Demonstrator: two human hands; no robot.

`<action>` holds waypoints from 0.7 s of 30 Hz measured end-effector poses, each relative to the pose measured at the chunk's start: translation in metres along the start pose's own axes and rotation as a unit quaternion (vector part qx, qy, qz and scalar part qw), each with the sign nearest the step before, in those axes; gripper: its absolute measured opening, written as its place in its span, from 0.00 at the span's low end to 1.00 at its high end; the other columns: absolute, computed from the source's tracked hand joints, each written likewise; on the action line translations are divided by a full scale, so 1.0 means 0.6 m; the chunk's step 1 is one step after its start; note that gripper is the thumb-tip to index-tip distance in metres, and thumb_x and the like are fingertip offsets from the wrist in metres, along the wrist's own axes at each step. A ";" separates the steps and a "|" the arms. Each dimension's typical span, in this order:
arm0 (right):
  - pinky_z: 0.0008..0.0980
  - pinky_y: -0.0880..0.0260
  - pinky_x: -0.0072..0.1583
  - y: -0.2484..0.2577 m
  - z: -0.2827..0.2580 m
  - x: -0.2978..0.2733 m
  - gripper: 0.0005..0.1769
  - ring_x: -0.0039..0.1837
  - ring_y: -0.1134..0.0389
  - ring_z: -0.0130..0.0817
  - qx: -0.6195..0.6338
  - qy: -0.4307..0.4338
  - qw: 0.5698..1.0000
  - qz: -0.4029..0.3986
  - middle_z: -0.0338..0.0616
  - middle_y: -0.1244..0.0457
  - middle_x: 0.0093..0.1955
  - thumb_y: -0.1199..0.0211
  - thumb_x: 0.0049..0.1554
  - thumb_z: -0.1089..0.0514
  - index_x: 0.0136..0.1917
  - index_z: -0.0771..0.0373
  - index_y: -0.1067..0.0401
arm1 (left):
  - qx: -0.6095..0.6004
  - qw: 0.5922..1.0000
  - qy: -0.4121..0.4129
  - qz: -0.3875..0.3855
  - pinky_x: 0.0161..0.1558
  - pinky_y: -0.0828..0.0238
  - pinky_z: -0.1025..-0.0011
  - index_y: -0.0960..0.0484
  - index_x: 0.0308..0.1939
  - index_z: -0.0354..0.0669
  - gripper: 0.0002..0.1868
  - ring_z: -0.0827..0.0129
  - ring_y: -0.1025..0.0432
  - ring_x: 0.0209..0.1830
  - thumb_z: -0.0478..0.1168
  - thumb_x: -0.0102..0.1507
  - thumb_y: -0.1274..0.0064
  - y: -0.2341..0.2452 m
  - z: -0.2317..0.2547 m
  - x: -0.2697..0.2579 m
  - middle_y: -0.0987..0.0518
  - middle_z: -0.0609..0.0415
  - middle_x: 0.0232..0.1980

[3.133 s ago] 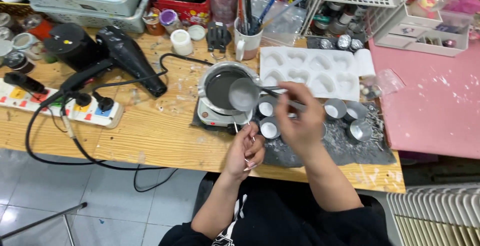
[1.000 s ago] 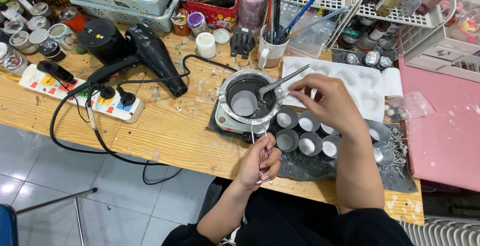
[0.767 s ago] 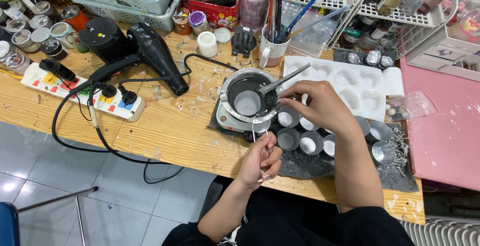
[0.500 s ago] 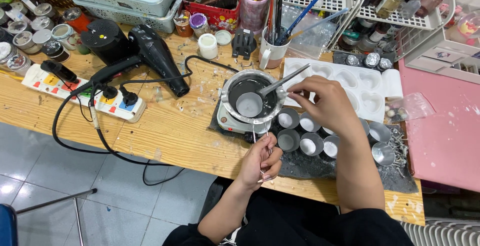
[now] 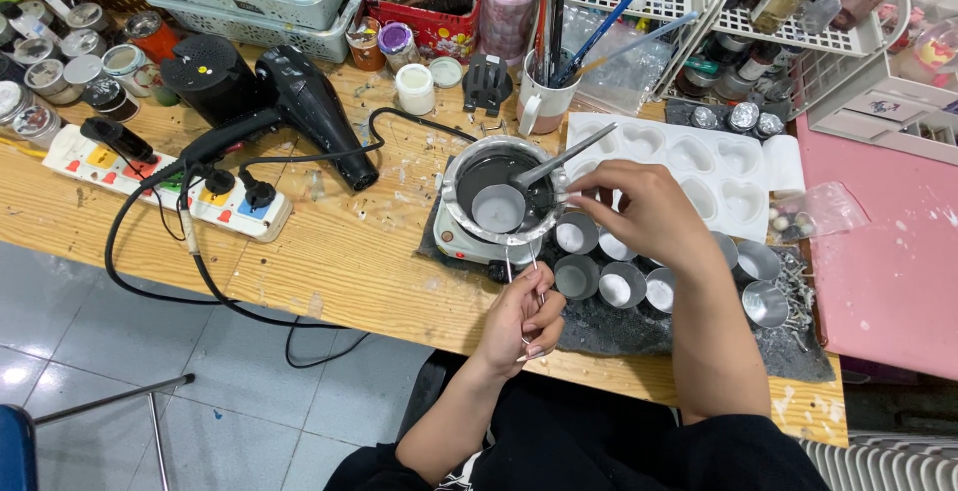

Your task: The person is preparing small metal candle wick holders by placing wicks into them at a workbench.

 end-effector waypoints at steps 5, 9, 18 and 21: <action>0.32 0.31 0.39 -0.013 0.001 -0.003 0.07 0.38 0.29 0.34 0.022 0.002 1.000 -0.013 0.42 0.30 0.41 0.30 0.56 0.58 0.48 0.59 0.19 | 0.000 1.000 0.000 0.005 0.13 0.56 0.78 0.41 0.40 0.49 0.13 0.77 0.49 0.10 0.49 0.77 0.71 0.001 0.000 -0.001 0.45 0.62 0.20; 0.32 0.31 0.39 -0.010 0.003 -0.001 0.06 0.38 0.30 0.34 0.014 -0.004 1.000 -0.007 0.43 0.29 0.42 0.30 0.56 0.58 0.48 0.59 0.19 | -0.007 1.000 0.006 0.009 0.13 0.56 0.77 0.41 0.40 0.49 0.14 0.77 0.49 0.10 0.49 0.77 0.71 0.004 -0.003 -0.002 0.45 0.61 0.20; 0.30 0.32 0.38 0.042 0.010 -0.009 0.07 0.42 0.28 0.31 0.044 0.009 0.999 0.014 0.41 0.30 0.44 0.31 0.57 0.62 0.50 0.60 0.20 | -0.009 1.000 0.002 0.000 0.13 0.56 0.77 0.41 0.41 0.49 0.13 0.77 0.49 0.10 0.49 0.77 0.70 0.000 -0.001 0.000 0.45 0.61 0.20; 0.31 0.30 0.42 0.036 0.007 -0.012 0.09 0.47 0.29 0.33 0.053 0.048 0.997 -0.018 0.40 0.30 0.46 0.33 0.55 0.64 0.51 0.60 0.21 | -0.004 1.000 -0.001 0.002 0.13 0.56 0.77 0.41 0.41 0.49 0.13 0.76 0.49 0.10 0.49 0.77 0.71 0.000 -0.001 0.001 0.45 0.61 0.20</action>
Point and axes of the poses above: each hand's wrist, its own x-axis towards the middle knuckle, its own y-axis out of the back of the hand, z = x × y, the point moved 8 cm from there along x, towards the middle knuckle
